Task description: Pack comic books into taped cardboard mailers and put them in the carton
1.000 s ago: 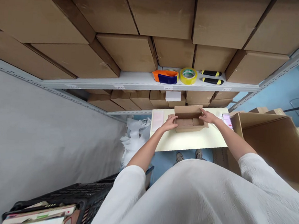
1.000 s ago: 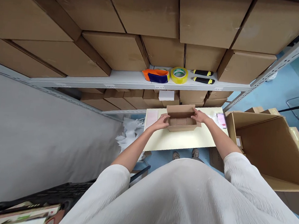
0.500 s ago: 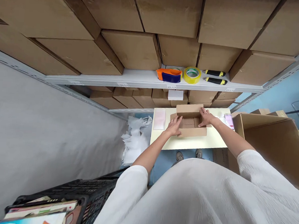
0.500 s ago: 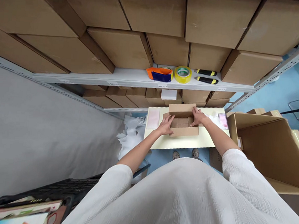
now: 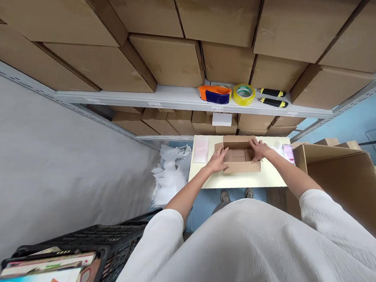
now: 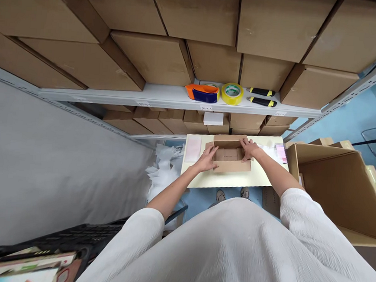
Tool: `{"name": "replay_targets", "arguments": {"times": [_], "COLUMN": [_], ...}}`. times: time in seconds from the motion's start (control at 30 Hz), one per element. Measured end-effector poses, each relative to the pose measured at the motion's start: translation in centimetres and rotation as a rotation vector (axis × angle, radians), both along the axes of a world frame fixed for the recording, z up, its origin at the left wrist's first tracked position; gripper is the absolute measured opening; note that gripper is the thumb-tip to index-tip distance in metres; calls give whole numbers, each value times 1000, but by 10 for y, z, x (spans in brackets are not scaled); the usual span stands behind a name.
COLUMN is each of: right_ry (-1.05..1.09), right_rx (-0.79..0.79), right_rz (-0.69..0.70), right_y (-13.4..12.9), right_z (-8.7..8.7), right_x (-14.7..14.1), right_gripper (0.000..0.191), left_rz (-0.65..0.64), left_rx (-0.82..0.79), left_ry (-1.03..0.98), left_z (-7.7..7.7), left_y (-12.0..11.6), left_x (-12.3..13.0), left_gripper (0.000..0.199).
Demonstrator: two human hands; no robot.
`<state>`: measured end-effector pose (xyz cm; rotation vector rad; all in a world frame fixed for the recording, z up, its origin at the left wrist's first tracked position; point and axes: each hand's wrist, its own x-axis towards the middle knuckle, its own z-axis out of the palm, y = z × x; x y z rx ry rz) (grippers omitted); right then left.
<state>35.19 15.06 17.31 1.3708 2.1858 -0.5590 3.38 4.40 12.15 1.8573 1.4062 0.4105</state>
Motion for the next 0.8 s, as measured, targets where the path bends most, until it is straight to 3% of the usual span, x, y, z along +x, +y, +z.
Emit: {"name": "replay_targets", "arguments": {"times": [0.13,0.23,0.43,0.6,0.8], "right_ry": [-16,-16,-12,-7,-34], "right_rx": [6,9,15,16,19], "right_rz": [32,39,46,36,37], "right_y": [0,0,-3,-7,-10], "right_z": [2,2,2,2,6], "right_x": [3,6,11,15,15], "right_gripper": [163,162,160,157,156], "left_rz": [172,399,822,907,898], "left_rx": [128,166,-98,-234,-330], "left_ry": [-112,-170,-79,18,100], "left_z": [-8,-17,-44,-67,-94], "left_y": [1,6,19,24,37], "left_x": [-22,-48,-100,-124,-131], "left_gripper": [72,57,39,38,43]}}
